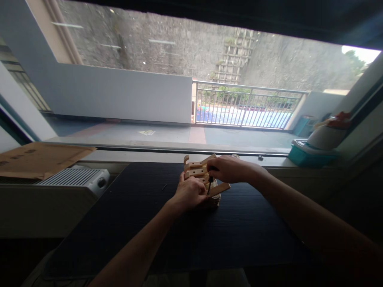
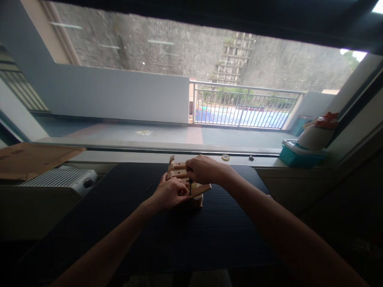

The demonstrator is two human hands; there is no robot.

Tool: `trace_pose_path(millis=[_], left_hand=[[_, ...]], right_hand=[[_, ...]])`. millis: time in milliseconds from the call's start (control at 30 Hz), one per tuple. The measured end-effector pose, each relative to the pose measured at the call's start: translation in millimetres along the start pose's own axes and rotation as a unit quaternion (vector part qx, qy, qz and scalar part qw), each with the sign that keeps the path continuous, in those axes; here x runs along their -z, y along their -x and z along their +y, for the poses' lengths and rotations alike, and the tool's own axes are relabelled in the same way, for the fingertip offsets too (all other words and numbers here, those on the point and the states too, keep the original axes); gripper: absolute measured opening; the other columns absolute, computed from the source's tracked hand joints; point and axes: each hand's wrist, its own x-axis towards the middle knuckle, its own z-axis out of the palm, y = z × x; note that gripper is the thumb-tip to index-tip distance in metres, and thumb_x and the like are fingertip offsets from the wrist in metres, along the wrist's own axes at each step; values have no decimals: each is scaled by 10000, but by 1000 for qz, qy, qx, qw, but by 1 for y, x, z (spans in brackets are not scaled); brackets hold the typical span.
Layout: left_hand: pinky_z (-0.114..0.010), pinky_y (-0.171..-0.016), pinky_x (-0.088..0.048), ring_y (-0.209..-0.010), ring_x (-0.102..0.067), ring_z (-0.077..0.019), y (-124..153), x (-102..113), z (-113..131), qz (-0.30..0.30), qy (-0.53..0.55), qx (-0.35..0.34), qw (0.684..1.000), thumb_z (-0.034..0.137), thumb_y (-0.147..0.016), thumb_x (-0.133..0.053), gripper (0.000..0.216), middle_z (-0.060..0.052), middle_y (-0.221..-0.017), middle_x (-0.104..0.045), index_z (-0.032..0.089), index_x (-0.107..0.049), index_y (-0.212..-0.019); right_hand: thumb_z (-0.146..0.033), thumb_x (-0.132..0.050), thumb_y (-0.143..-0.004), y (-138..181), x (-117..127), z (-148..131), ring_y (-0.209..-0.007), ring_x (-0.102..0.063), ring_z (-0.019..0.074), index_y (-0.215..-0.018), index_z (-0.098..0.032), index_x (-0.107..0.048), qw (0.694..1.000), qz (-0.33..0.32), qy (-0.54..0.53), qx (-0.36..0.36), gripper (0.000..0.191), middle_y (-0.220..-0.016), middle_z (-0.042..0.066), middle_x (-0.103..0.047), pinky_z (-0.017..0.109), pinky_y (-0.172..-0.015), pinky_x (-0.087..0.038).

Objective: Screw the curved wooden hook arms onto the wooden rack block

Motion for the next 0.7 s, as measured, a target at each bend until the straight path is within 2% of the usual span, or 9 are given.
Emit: trace_pose_path(millis=[167,333,433,533,700], left_hand=[[-573,-1091,-38,-1025,-565,-247,0,-2,0,0,-12,17,1000,350,-767,-616,189,11,-819,-715,232,-679,-633],[-579,-1068,-106,-1041,-560,-261,0,0,0,-3,-9,10,1000,384,-770,-620,187,2,-822,-718,245,-698,-673],[-564,-1072,-118,-1023,-571,-246,-1,-1,-2,1,1,-8,1000,431,-796,-593,217,13,-839,-722,261,-709,-730],[-553,-1089,-91,-1012,-578,-241,-1,-3,-4,1,-1,-4,1000,423,-785,-605,215,18,-831,-719,250,-703,-704],[-577,-1096,-23,-1004,-576,-240,0,-2,-1,-1,-5,10,1000,365,-770,-617,194,12,-823,-712,236,-685,-643]], right_hand=[[-279,-429,-900,-2,-11,1,-567,-446,93,-895,-132,-624,999,32,7,-25,245,-761,50,-627,228,-508,-281],[-300,-446,-903,1,-8,1,-546,-439,83,-907,-150,-608,999,19,4,-40,221,-767,34,-622,226,-495,-267],[-294,-472,-888,3,-3,1,-557,-447,83,-928,-178,-617,1000,14,12,-19,189,-771,17,-629,225,-508,-265],[-265,-447,-890,3,-3,0,-580,-463,90,-892,-179,-623,1000,24,18,-2,196,-774,19,-640,226,-520,-273],[-278,-408,-916,-2,-15,2,-594,-479,104,-883,-157,-607,998,48,22,-19,235,-789,46,-648,234,-524,-278]])
